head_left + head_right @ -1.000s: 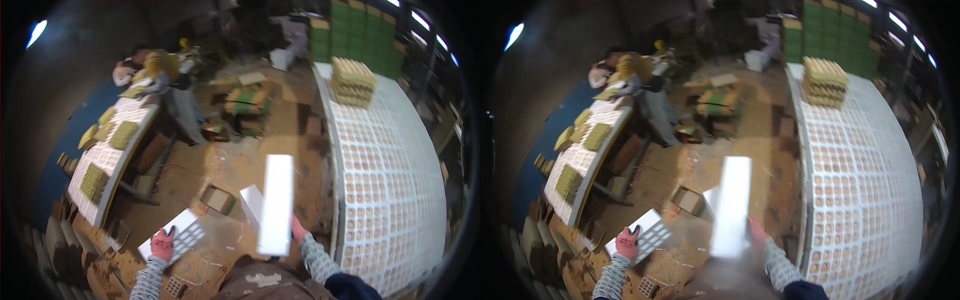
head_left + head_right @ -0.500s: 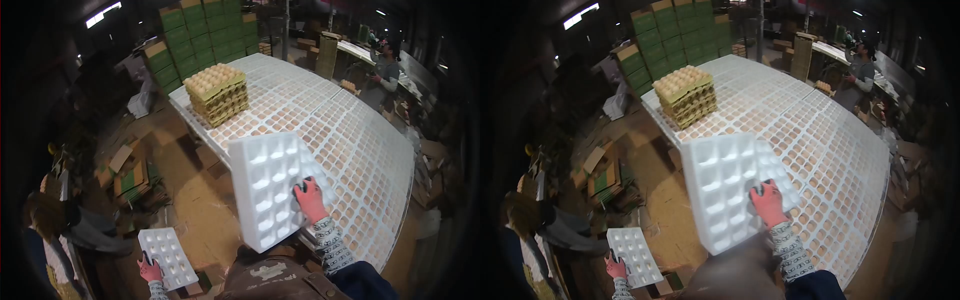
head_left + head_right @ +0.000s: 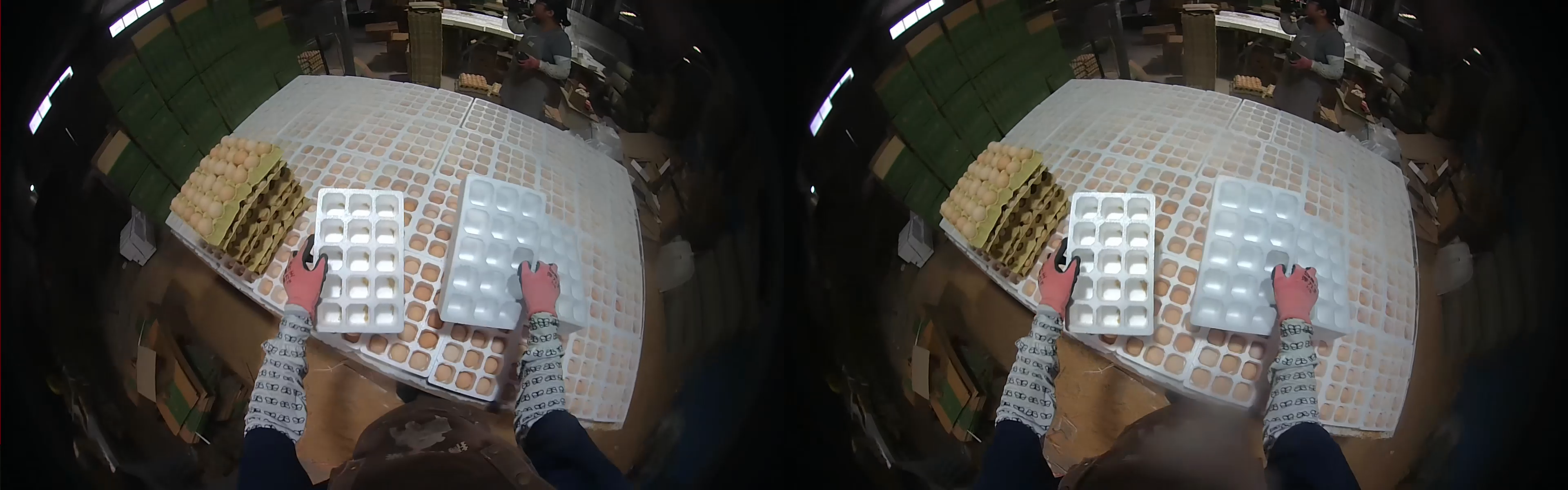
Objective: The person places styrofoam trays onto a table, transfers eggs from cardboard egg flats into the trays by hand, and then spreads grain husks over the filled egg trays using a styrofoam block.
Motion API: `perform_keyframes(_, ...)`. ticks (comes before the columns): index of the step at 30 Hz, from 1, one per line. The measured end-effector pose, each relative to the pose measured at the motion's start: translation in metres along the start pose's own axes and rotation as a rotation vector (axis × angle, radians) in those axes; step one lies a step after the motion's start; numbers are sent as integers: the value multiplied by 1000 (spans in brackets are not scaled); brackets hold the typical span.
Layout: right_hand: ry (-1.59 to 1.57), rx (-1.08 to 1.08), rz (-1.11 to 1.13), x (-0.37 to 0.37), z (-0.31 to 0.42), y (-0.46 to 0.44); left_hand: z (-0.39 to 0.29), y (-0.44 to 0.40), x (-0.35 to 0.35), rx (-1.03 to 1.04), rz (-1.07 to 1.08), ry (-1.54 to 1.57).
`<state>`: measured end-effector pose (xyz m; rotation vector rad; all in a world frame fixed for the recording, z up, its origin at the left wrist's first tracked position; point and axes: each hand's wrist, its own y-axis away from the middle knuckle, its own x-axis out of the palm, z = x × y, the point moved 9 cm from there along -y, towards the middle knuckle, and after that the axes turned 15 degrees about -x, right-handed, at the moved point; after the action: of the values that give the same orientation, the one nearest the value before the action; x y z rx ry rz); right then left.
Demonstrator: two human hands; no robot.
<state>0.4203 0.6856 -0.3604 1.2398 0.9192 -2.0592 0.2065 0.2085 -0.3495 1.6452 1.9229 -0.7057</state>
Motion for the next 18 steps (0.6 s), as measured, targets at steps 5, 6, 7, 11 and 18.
perform_keyframes(5,-18,19,97,70,56,-76,-73,-129,80,10,72,-182)
perform_keyframes(6,-61,-12,141,85,64,-83,-72,-152,100,34,76,-208)
perform_keyframes(7,-96,-25,202,87,69,-79,-78,-157,113,48,63,-325)
perform_keyframes(11,-358,-121,42,43,64,-64,-72,-179,161,195,228,-253)
perform_keyframes(18,-611,-291,17,36,50,-33,-96,-51,177,513,356,-531)
